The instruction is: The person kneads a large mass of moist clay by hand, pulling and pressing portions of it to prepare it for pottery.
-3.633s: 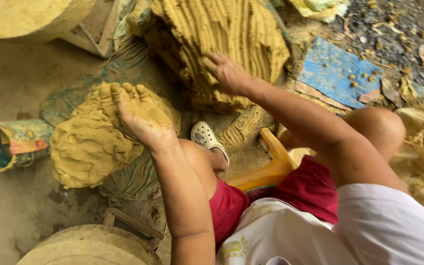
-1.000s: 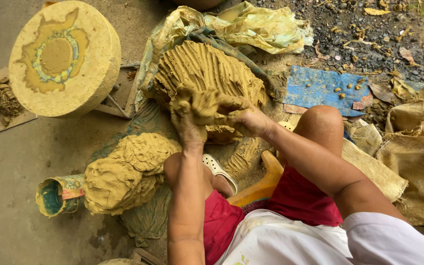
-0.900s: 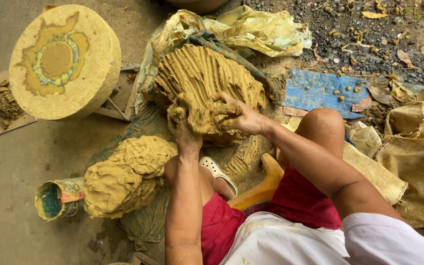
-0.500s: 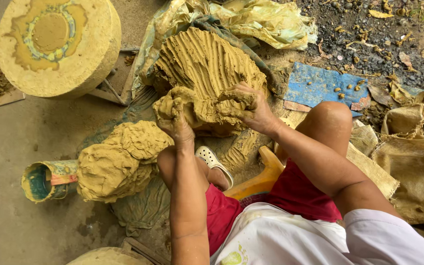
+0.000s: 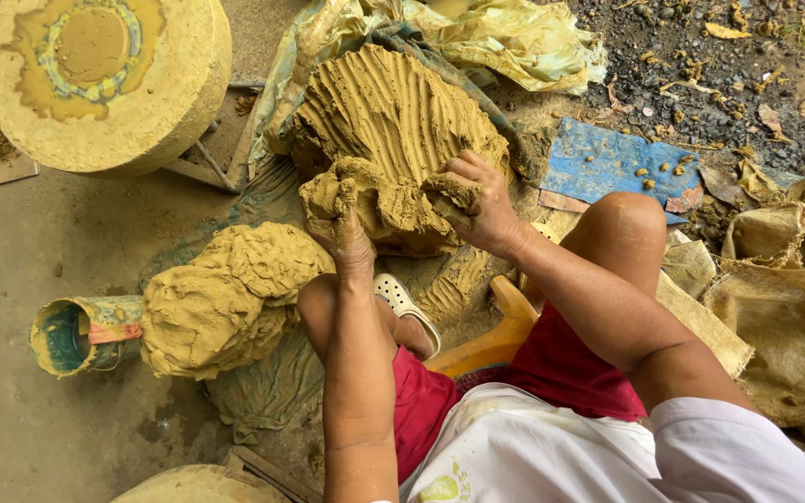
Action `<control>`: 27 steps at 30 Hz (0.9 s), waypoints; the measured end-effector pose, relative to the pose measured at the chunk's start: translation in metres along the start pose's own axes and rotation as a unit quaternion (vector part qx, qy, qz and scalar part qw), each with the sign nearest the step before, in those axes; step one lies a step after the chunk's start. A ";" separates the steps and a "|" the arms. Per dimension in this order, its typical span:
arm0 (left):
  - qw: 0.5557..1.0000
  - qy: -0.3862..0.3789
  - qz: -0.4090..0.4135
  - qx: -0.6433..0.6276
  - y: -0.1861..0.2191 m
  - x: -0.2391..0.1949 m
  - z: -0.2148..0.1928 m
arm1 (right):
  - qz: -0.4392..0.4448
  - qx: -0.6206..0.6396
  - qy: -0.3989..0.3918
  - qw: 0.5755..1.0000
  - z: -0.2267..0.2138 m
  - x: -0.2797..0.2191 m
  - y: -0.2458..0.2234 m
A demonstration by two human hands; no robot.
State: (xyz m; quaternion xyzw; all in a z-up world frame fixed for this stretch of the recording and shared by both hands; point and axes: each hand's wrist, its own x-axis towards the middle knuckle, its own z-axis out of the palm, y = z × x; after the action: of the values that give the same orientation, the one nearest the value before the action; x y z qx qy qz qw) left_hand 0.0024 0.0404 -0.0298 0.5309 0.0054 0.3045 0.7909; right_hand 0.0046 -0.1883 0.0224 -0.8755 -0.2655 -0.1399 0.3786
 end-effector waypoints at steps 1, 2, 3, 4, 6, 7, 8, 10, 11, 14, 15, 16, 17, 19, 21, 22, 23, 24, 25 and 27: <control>1.000 -0.008 -0.010 -0.011 -0.002 -0.001 0.000 | -0.023 -0.003 0.030 0.999 0.002 -0.003 0.004; 0.999 -0.008 -0.030 -0.020 -0.005 -0.002 0.001 | -0.046 -0.005 0.060 0.997 0.005 -0.006 0.008; 0.998 -0.008 -0.049 -0.028 -0.007 -0.003 0.002 | -0.070 -0.008 0.090 0.993 0.007 -0.009 0.013; 0.997 -0.008 -0.068 -0.037 -0.008 -0.003 0.004 | -0.072 0.015 0.092 0.993 0.009 -0.011 0.018; 0.984 -0.017 -0.128 -0.120 -0.009 -0.004 0.005 | -0.075 0.061 0.094 0.991 0.014 -0.015 0.028; 0.974 -0.022 -0.158 -0.161 -0.009 -0.005 0.006 | -0.071 0.043 0.085 0.993 0.017 -0.016 0.031; 0.966 -0.016 -0.209 -0.154 -0.009 -0.005 0.006 | -0.067 0.024 0.077 0.995 0.019 -0.016 0.034; 0.941 -0.004 -0.309 -0.137 -0.008 -0.006 0.004 | -0.058 0.007 0.070 0.996 0.022 -0.017 0.037; 0.937 -0.005 -0.337 -0.095 -0.008 -0.006 0.003 | -0.055 0.008 0.071 0.996 0.022 -0.016 0.036; 0.934 -0.011 -0.351 -0.062 -0.009 -0.004 -0.001 | -0.044 0.017 0.072 0.996 0.020 -0.013 0.028; 0.936 -0.012 -0.347 -0.062 -0.010 -0.003 -0.002 | -0.040 0.022 0.071 0.996 0.018 -0.011 0.024; 0.937 -0.013 -0.343 -0.061 -0.011 -0.002 -0.003 | -0.051 0.006 0.079 0.996 0.015 -0.009 0.019; 0.939 -0.016 -0.339 -0.060 -0.011 -0.002 -0.004 | -0.062 -0.009 0.086 0.994 0.010 -0.007 0.014; 0.940 -0.019 -0.335 -0.056 -0.012 -0.001 -0.005 | -0.072 -0.024 0.087 0.993 0.000 -0.001 0.004; 0.940 -0.022 -0.335 -0.057 -0.012 0.000 -0.005 | -0.070 -0.021 0.074 0.995 -0.011 0.007 -0.006; 0.940 -0.022 -0.335 -0.057 -0.012 0.000 -0.005 | -0.091 -0.021 0.084 0.992 -0.015 0.010 -0.012; 0.940 -0.024 -0.335 -0.056 -0.011 0.000 -0.005 | -0.112 -0.020 0.093 0.989 -0.019 0.013 -0.017; 0.940 -0.025 -0.336 -0.056 -0.011 0.000 -0.006 | -0.133 -0.019 0.103 0.986 -0.023 0.015 -0.021; 0.940 -0.028 -0.337 -0.055 -0.010 -0.001 -0.006 | -0.134 -0.015 0.102 0.986 -0.025 0.016 -0.024; 0.939 -0.032 -0.338 -0.053 -0.010 -0.001 -0.007 | -0.136 -0.008 0.100 0.986 -0.027 0.015 -0.026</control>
State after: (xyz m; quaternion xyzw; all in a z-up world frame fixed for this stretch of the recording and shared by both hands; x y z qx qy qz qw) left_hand 0.0037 0.0436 -0.0417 0.4645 0.1424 0.0022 0.8740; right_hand 0.0008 -0.1876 0.0624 -0.8161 -0.3416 -0.2785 0.3738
